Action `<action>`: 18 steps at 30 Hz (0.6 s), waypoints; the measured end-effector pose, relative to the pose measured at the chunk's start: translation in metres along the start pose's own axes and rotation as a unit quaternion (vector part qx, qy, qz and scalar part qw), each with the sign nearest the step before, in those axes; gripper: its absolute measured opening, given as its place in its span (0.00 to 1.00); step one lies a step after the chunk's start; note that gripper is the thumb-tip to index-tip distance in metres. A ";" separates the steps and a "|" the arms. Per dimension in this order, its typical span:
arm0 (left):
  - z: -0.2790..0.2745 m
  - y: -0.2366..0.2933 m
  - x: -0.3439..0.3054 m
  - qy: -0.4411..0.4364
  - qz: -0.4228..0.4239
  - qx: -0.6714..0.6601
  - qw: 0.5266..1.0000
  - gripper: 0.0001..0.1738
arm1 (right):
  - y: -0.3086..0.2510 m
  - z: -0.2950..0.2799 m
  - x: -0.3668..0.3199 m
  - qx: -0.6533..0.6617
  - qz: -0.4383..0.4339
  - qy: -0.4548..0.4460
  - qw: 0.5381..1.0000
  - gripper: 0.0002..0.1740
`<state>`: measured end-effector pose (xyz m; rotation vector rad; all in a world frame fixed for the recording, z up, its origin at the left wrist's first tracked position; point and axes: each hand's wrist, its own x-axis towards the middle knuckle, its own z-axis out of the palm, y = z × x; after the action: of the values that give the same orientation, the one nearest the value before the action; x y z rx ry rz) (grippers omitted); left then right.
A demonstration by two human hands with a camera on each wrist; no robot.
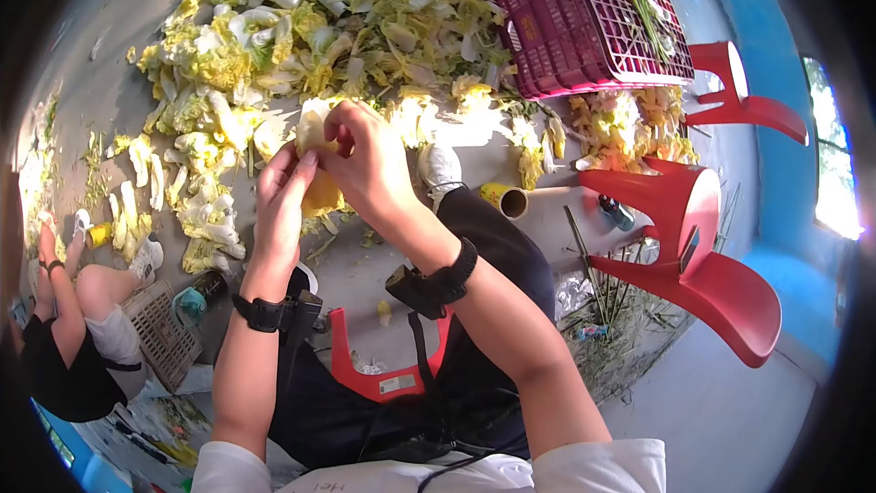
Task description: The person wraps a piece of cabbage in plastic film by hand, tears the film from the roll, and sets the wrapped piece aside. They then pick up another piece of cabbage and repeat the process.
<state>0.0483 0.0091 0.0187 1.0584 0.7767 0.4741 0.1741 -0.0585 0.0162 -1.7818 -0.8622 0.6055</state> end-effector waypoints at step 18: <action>-0.024 -0.010 0.002 0.089 -0.014 0.032 0.995 0.20 | 0.195 -0.291 0.063 0.065 0.276 0.131 0.950 0.21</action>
<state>0.0315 0.0198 0.0023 1.0730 0.9684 0.5280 0.4811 -0.2200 -0.0638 -1.9304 -0.1270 0.7372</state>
